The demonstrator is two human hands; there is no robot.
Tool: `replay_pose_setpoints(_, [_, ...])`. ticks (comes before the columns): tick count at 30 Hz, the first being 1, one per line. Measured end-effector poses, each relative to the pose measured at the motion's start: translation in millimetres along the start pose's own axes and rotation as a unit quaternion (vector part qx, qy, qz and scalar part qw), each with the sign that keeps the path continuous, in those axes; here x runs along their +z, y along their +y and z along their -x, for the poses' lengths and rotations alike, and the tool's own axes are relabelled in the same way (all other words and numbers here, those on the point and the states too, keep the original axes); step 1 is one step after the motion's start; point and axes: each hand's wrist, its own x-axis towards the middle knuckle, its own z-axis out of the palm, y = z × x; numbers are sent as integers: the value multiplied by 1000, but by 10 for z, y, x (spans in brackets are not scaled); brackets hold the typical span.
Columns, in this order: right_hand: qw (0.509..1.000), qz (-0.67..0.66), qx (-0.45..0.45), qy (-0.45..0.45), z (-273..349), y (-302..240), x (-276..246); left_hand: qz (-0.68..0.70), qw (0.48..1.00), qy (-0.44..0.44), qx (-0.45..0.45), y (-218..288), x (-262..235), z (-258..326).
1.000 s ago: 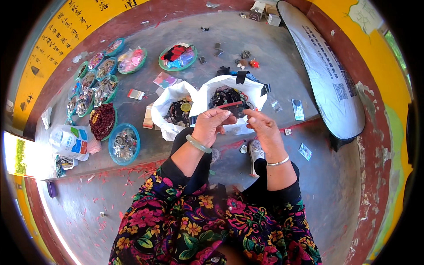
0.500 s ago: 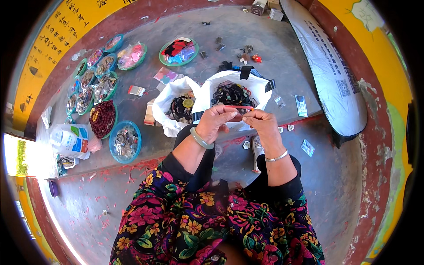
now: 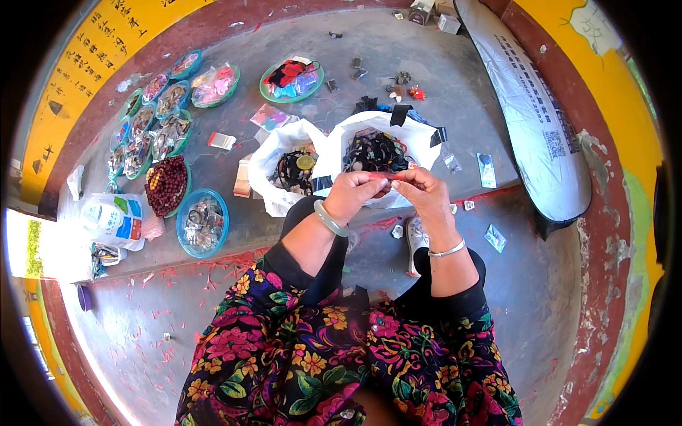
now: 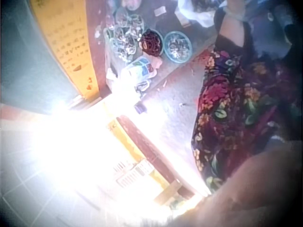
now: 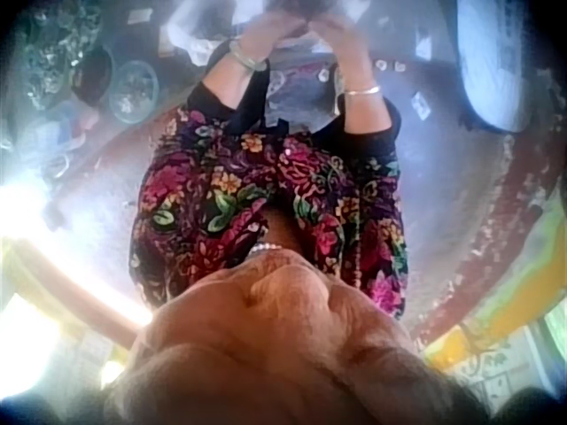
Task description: The person sits on the floor and sorts through various craft supplies, including beads, hair ties, and small plastic bags. They pick up items from a white bag, examine them, and place them into different containers or back into the bag.
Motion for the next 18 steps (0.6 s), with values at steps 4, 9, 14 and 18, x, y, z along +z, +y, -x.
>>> replay_pose_setpoints(4, [991, 108, -73, -26, 7, -8, -29, -73, 995, 19, 64, -15, 75, 13])
replay_pose_setpoints(9, [986, 133, -96, -12, 65, -84, 59, -124, 989, 50, 66, -62, 110, -26])
replay_pose_setpoints(14, [983, 149, -104, -15, 75, -98, 100, -177, 981, 59, 53, -44, 93, -24])
replay_pose_setpoints(18, [979, 159, -126, -10, 94, -83, 153, -209, 967, 89, 115, -112, 93, -65])
